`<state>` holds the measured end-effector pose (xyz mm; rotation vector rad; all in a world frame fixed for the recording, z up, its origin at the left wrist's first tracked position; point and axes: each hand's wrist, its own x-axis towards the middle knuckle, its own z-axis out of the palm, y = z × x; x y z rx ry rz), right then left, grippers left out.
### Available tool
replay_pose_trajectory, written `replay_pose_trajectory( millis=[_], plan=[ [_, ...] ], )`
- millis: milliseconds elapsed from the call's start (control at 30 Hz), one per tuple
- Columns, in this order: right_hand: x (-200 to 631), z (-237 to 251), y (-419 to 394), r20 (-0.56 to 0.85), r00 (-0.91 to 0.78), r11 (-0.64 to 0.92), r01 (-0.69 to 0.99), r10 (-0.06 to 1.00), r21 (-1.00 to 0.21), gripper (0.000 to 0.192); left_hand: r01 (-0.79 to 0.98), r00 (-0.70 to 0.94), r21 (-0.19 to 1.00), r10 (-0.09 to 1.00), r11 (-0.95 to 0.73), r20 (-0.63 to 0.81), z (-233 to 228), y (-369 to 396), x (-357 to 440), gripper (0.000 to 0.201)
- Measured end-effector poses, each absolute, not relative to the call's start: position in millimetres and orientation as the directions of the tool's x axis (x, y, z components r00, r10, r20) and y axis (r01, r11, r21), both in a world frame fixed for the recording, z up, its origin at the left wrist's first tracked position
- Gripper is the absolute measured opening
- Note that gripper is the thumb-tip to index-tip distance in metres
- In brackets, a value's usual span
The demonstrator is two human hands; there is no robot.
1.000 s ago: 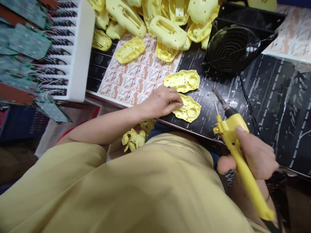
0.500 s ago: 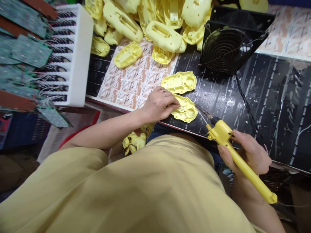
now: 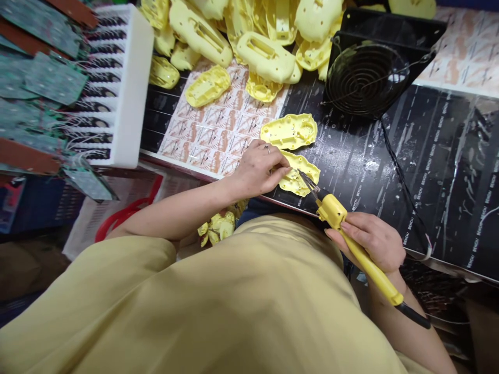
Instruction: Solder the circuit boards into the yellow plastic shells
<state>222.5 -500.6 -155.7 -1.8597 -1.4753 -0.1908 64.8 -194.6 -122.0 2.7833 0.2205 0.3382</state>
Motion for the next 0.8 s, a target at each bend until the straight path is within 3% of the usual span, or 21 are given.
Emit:
replay_pose_trajectory(
  millis=[267, 467, 800],
  plan=[
    [221, -143, -491, 0.643, 0.325, -0.008, 0.896, 0.693, -0.445, 0.028, 0.1, 0.965, 0.3, 0.165, -0.949, 0.202, -124, -195, 64, 0.028],
    [222, -138, -485, 0.647, 0.23, 0.118, 0.886, 0.727, -0.448, 0.012, 0.114, 0.971, 0.297, 0.169, -0.948, 0.167, -121, -196, 66, 0.027],
    [235, -135, -483, 0.623, 0.169, 0.134, 0.902, 0.764, -0.41, 0.016, 0.098, 0.98, 0.302, 0.145, -0.948, 0.138, -115, -195, 66, 0.031]
  ],
)
